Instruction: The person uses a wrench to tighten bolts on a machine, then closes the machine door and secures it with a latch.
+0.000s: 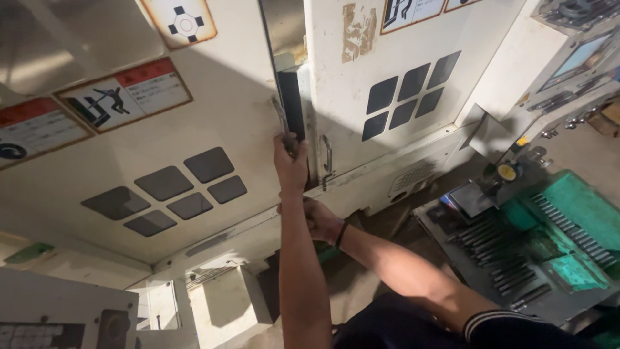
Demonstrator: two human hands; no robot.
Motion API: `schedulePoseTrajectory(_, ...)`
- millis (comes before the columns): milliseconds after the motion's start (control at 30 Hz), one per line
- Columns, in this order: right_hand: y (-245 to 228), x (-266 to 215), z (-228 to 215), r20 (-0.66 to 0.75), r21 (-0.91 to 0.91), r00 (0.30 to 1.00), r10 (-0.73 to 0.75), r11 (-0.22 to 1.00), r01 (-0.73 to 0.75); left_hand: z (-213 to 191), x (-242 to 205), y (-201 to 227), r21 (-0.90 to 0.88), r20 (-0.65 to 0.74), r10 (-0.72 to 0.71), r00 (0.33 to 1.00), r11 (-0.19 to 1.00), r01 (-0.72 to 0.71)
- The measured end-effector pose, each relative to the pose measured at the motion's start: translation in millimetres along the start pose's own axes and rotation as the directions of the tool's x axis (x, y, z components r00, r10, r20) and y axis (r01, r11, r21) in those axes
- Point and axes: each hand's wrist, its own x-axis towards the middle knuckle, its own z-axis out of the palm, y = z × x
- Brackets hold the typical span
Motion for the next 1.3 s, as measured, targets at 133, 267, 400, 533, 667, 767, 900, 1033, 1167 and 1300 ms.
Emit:
schedulePoseTrajectory(133, 0.0, 0.4, -14.6, -0.085, -0.201, 0.996, -0.003, 0.979, -0.015, -5.1, -2.6, 7.1, -0.034, -0.043, -0.006, 0.999, 0.999, 0.004)
schedulePoseTrajectory(267, -4.7, 2.3, -39.0, -0.002, -0.324, 0.999, -0.041, 0.945, 0.038, -19.8, -1.0, 8.9, 0.037, -0.036, -0.025, 0.999, 0.999, 0.026)
schedulePoseTrajectory(400, -21.4, 7.3, -62.1, -0.263, -0.579, 0.850, -0.457, 0.779, 0.240, -35.8, 0.2, 8.6, 0.062, -0.045, -0.023, 0.999, 0.998, 0.026)
schedulePoseTrajectory(533, -68.1, 0.3, -64.5, -0.101, -0.888, 0.427, -0.899, 0.275, 0.368, -51.4, -2.0, 9.0, 0.138, -0.102, 0.016, 0.995, 0.990, -0.002)
schedulePoseTrajectory(667, -106.4, -16.8, -31.6, 0.225, -0.950, 0.308, -0.925, -0.138, 0.280, -66.8, -1.4, 10.1, 0.174, -0.121, -0.010, 0.993, 0.984, 0.031)
schedulePoseTrajectory(767, -122.8, -11.7, -2.0, -0.214, -0.966, 0.546, -0.810, 0.257, 0.003, -75.4, -3.1, 9.7, 0.207, -0.161, 0.025, 0.987, 0.978, 0.009)
schedulePoseTrajectory(900, -120.7, 6.4, 11.4, -0.225, -0.936, 0.582, -0.781, 0.339, 0.092, -83.6, -2.6, 11.5, 0.257, -0.174, 0.034, 0.984, 0.966, 0.013)
schedulePoseTrajectory(1033, -123.2, 14.4, -0.5, -0.198, -0.943, 0.644, -0.739, 0.323, 0.082, -84.4, -3.4, 15.9, 0.214, -0.200, -0.021, 0.980, 0.975, 0.064)
schedulePoseTrajectory(1167, -124.4, 16.4, -13.6, -0.227, -0.939, 0.642, -0.732, 0.340, 0.056, -80.0, -6.0, 16.8, 0.190, -0.162, -0.025, 0.986, 0.980, 0.056)
schedulePoseTrajectory(1300, -126.8, 21.2, -20.0, -0.198, -0.960, 0.622, -0.758, 0.278, 0.032, -74.9, -6.0, 18.1, 0.202, -0.099, 0.018, 0.995, 0.979, 0.003)
